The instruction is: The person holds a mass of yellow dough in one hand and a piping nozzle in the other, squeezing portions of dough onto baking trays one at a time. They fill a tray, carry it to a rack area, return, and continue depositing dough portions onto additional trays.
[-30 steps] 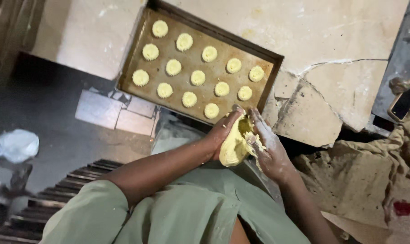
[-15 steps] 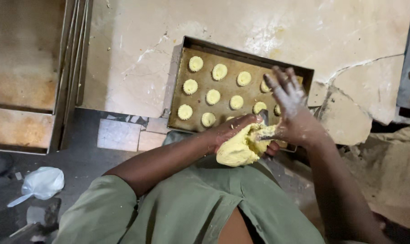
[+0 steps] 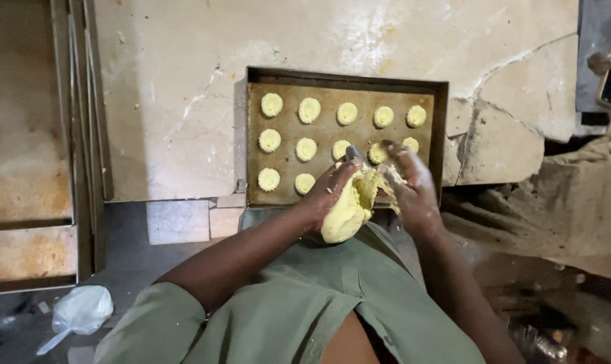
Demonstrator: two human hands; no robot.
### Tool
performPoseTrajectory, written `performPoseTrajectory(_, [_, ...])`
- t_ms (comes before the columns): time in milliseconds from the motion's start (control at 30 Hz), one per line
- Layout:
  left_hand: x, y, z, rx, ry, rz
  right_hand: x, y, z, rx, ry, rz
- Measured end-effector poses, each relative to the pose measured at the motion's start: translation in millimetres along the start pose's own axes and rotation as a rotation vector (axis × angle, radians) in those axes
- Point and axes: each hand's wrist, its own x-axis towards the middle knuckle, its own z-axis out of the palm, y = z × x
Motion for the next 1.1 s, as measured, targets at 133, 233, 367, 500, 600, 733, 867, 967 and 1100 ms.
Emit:
performPoseTrajectory(133, [21, -24, 19, 0.233, 0.019, 0.161, 2, 39, -18, 0.394, 0.028, 0.330])
performPoseTrajectory(233, [41, -46, 35, 0.602, 0.100, 0.261, 6, 57, -46, 0.024, -0.027, 0.179])
performPoseTrajectory(367, [65, -76, 59, 0.753, 0.187, 0.260, 20, 74, -79, 0.142, 0.107, 0.275])
performPoseTrajectory(500, [86, -86, 83, 0.685, 0.194, 0.153, 27, 81, -112, 0.060, 0.139, 0.038])
performPoseTrajectory(600, [99, -87, 97, 0.315, 0.240, 0.047, 18, 83, -142, -0.047, 0.089, 0.007])
performPoseTrajectory(733, [117, -111, 117, 0.317, 0.277, 0.218, 16, 97, -167, 0.153, -0.102, 0.053])
performPoseTrajectory(867, [125, -138, 127, 0.690, 0.428, 0.316, 30, 115, -172, 0.145, -0.122, 0.099])
performPoseTrajectory(967, [122, -137, 122, 0.522, 0.198, 0.268, 28, 111, -175, 0.323, -0.237, 0.155])
performPoseTrajectory(1100, [115, -124, 118, 0.163, 0.176, -0.161, 12, 72, -187, -0.003, -0.492, -0.241])
